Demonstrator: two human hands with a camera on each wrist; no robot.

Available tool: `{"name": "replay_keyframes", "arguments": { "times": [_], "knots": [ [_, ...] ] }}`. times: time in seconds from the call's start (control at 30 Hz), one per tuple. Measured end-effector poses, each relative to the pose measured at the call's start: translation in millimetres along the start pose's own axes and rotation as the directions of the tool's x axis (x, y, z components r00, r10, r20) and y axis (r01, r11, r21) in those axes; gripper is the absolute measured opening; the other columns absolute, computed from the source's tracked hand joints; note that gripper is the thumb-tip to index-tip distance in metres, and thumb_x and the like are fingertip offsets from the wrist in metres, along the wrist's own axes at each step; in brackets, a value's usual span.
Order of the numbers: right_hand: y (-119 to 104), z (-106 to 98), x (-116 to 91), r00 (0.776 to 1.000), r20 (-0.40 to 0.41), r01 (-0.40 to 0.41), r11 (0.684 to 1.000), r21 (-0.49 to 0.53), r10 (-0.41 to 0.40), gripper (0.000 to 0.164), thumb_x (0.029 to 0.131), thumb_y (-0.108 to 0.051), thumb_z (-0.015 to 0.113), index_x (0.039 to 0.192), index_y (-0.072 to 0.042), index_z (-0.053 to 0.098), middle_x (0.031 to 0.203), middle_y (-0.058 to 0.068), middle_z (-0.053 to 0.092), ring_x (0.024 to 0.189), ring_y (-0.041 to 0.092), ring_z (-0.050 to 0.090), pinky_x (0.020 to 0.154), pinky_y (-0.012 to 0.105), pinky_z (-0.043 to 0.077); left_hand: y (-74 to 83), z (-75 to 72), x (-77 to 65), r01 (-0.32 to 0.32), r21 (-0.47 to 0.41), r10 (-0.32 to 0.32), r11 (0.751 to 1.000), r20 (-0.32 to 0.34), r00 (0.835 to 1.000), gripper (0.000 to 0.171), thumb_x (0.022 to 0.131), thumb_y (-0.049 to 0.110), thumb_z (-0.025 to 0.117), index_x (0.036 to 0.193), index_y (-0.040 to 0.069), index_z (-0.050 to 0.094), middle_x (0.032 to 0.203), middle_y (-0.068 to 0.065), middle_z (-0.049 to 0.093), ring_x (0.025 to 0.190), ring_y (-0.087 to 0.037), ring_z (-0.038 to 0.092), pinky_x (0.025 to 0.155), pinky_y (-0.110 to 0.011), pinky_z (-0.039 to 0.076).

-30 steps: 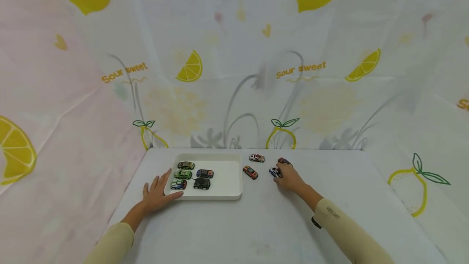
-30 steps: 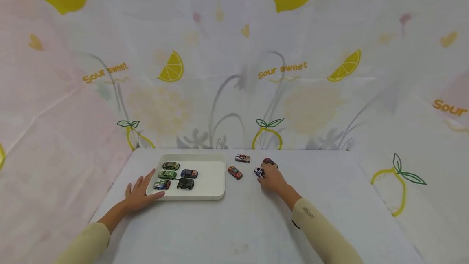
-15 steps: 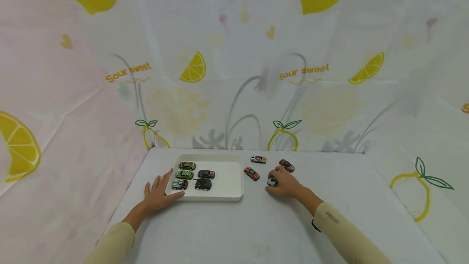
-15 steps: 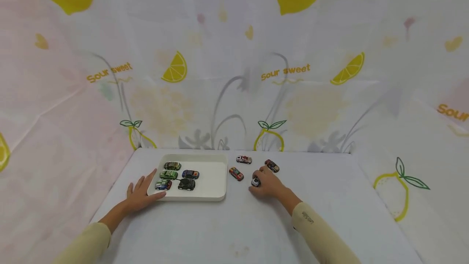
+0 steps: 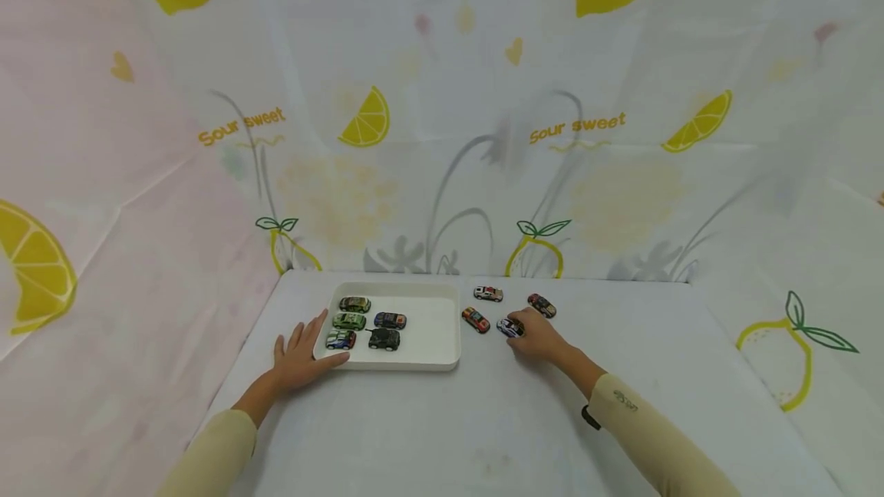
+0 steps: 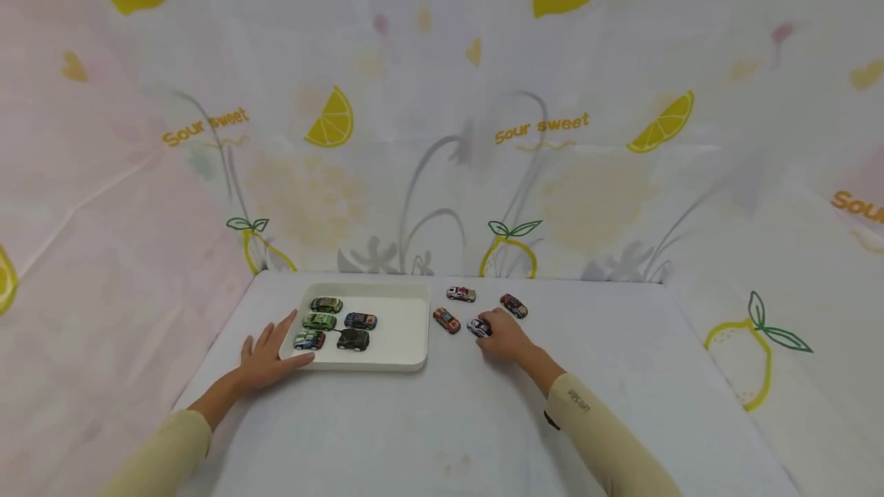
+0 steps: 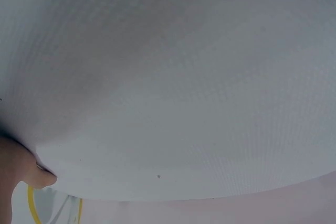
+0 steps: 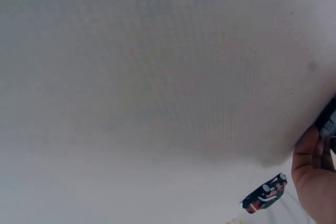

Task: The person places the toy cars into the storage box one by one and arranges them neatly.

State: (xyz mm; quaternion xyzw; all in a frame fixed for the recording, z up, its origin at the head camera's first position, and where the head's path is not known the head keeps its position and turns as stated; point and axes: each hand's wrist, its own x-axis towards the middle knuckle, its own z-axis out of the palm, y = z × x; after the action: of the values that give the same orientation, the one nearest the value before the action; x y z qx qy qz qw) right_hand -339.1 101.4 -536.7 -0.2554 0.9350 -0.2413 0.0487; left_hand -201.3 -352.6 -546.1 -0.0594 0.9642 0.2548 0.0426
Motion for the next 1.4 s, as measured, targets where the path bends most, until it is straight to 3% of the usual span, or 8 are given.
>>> {"name": "replay_keyframes", "arguments": {
  "times": [0.23, 0.47, 0.7, 0.97, 1.23, 1.4],
  "knots": [
    [-4, 2, 9, 0.999, -0.004, -0.036, 0.999, -0.03, 0.036, 0.038, 0.083, -0.015, 0.077, 0.117, 0.0, 0.066, 0.102, 0.012, 0.065, 0.093, 0.023, 0.059, 0.088, 0.045, 0.05, 0.8, -1.4, 2.3, -0.031, -0.018, 0.031, 0.999, -0.023, 0.999, 0.109, 0.082, 0.069, 0.061, 0.16, 0.018, 0.004, 0.162, -0.026, 0.014, 0.148, -0.052, 0.002, 0.109, -0.073, -0.01],
    [-7, 10, 8, 1.0, -0.011, -0.012, 0.999, -0.031, 0.012, 0.039, 0.085, -0.016, 0.073, 0.121, -0.004, 0.066, 0.107, 0.013, 0.065, 0.1, 0.026, 0.061, 0.09, 0.047, 0.051, -4.9, 6.4, -4.3, -0.034, -0.019, 0.034, 0.999, -0.006, 0.999, 0.11, 0.081, 0.072, 0.06, 0.16, 0.02, 0.003, 0.162, -0.027, 0.013, 0.147, -0.052, 0.002, 0.109, -0.073, -0.011],
    [-10, 4, 13, 0.993, -0.116, 0.042, 0.998, 0.037, -0.037, 0.043, 0.084, -0.01, 0.073, 0.126, -0.004, 0.065, 0.111, 0.018, 0.066, 0.105, 0.033, 0.061, 0.092, 0.051, 0.049, 4.4, -4.9, -6.9, -0.025, -0.036, 0.025, 0.999, -0.009, 1.0, 0.11, 0.081, 0.069, 0.063, 0.16, 0.017, 0.007, 0.163, -0.026, 0.012, 0.147, -0.053, 0.001, 0.109, -0.073, -0.011],
    [-23, -6, 27, 0.981, -0.171, 0.097, 0.994, 0.044, -0.089, 0.042, 0.087, -0.01, 0.073, 0.128, -0.003, 0.064, 0.111, 0.017, 0.064, 0.097, 0.027, 0.061, 0.081, 0.045, 0.052, 4.2, -5.1, -2.7, -0.024, -0.029, 0.023, 0.999, -0.031, 0.999, 0.109, 0.081, 0.067, 0.064, 0.16, 0.016, 0.01, 0.163, -0.025, 0.015, 0.147, -0.053, 0.004, 0.11, -0.074, -0.009],
    [-41, -13, 44, 0.977, -0.206, 0.071, 0.993, 0.091, -0.051, 0.034, 0.089, -0.014, 0.073, 0.119, 0.001, 0.066, 0.117, 0.019, 0.065, 0.107, 0.032, 0.062, 0.091, 0.047, 0.051, -1.2, 2.2, -0.6, -0.014, -0.034, 0.013, 0.999, -0.038, 0.999, 0.11, 0.081, 0.07, 0.063, 0.16, 0.017, 0.008, 0.164, -0.024, 0.013, 0.148, -0.051, 0.002, 0.11, -0.072, -0.011],
    [-50, -13, 56, 0.971, -0.236, 0.061, 0.989, 0.133, -0.028, 0.035, 0.089, -0.015, 0.073, 0.12, -0.003, 0.065, 0.114, 0.019, 0.061, 0.1, 0.028, 0.061, 0.084, 0.044, 0.053, -0.4, 5.1, -0.2, -0.018, -0.043, 0.016, 0.999, -0.045, 0.999, 0.11, 0.079, 0.07, 0.064, 0.16, 0.017, 0.01, 0.163, -0.024, 0.014, 0.148, -0.051, 0.004, 0.11, -0.073, -0.01]
  ]
}}
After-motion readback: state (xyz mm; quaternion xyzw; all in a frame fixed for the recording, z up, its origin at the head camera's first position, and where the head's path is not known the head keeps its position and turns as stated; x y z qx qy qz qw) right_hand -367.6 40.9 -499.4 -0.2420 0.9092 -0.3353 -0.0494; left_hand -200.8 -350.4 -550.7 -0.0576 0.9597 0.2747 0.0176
